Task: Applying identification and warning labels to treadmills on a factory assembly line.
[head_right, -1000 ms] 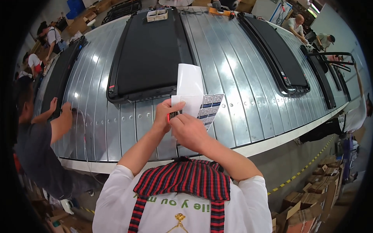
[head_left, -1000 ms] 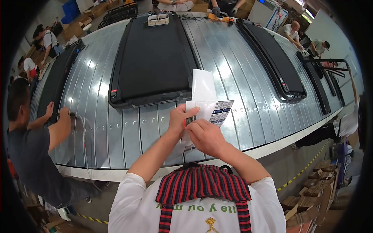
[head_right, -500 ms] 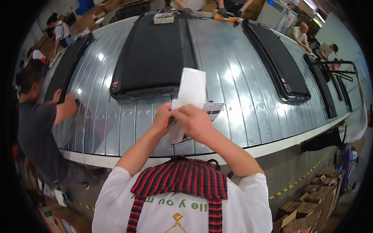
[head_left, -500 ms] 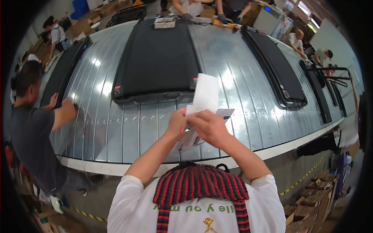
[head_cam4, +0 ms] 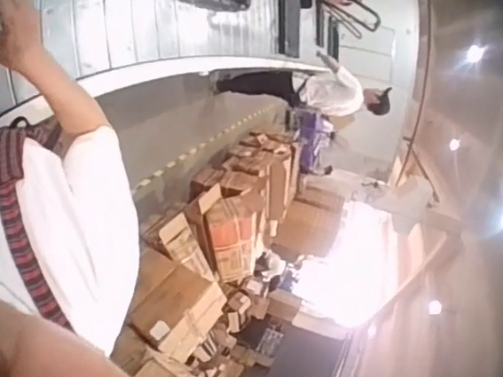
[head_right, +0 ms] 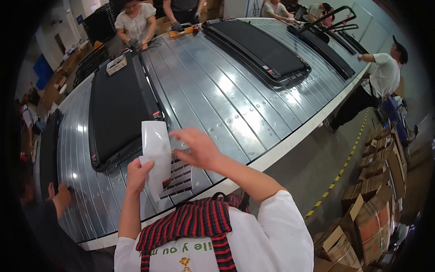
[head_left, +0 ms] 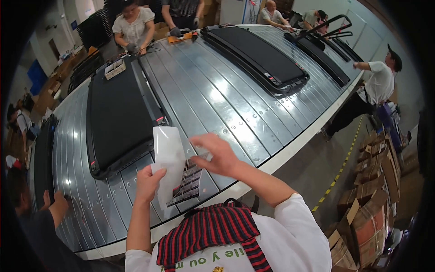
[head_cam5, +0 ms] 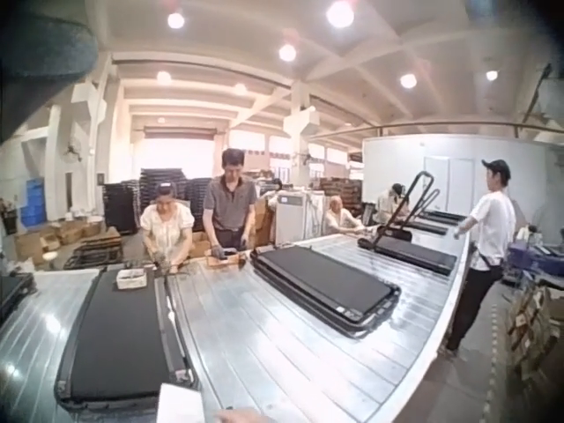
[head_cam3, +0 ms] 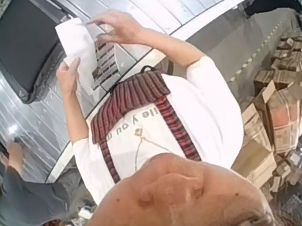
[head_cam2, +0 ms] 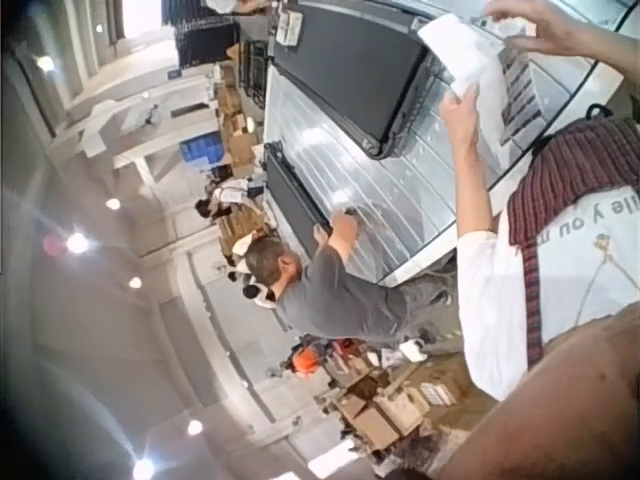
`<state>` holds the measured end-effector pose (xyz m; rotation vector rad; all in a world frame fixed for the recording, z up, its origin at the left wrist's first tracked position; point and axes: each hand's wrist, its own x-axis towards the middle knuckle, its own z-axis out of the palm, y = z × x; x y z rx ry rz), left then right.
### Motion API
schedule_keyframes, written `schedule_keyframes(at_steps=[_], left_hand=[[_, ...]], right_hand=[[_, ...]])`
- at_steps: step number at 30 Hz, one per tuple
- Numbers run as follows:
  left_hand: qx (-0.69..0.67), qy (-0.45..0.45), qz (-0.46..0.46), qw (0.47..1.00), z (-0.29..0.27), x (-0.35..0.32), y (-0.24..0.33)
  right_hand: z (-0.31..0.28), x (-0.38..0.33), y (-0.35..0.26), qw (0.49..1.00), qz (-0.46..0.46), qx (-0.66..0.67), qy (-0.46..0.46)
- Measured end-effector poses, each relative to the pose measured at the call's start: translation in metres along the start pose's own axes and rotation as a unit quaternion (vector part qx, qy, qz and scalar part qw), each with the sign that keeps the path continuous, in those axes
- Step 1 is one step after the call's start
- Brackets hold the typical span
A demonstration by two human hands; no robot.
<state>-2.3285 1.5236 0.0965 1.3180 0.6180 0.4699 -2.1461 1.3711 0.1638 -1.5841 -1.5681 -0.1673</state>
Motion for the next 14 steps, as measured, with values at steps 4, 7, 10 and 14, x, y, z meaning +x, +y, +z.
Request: schedule_keyframes(at_steps=[4, 7, 10, 14], left_hand=[[-0.081, -0.046, 0.012, 0.996, 0.005, 0.002, 0.011], [-0.068, -0.063, 0.013, 0.996, 0.013, 0.011, 0.012], [-0.021, -0.037, -0.008, 0.999, 0.022, 0.017, 0.019], [-0.074, -0.026, -0.019, 0.997, 0.008, 0.023, 0.005]], right_hand=[[-0.020, -0.009, 0.035, 0.985, 0.153, 0.070, -0.034], [-0.024, -0.015, 0.047, 0.900, 0.279, 0.298, -0.153], [-0.025, -0.015, 0.056, 0.719, 0.388, 0.560, -0.136], [-0.002, -0.013, 0.063, 0.796, 0.331, 0.476, -0.173]])
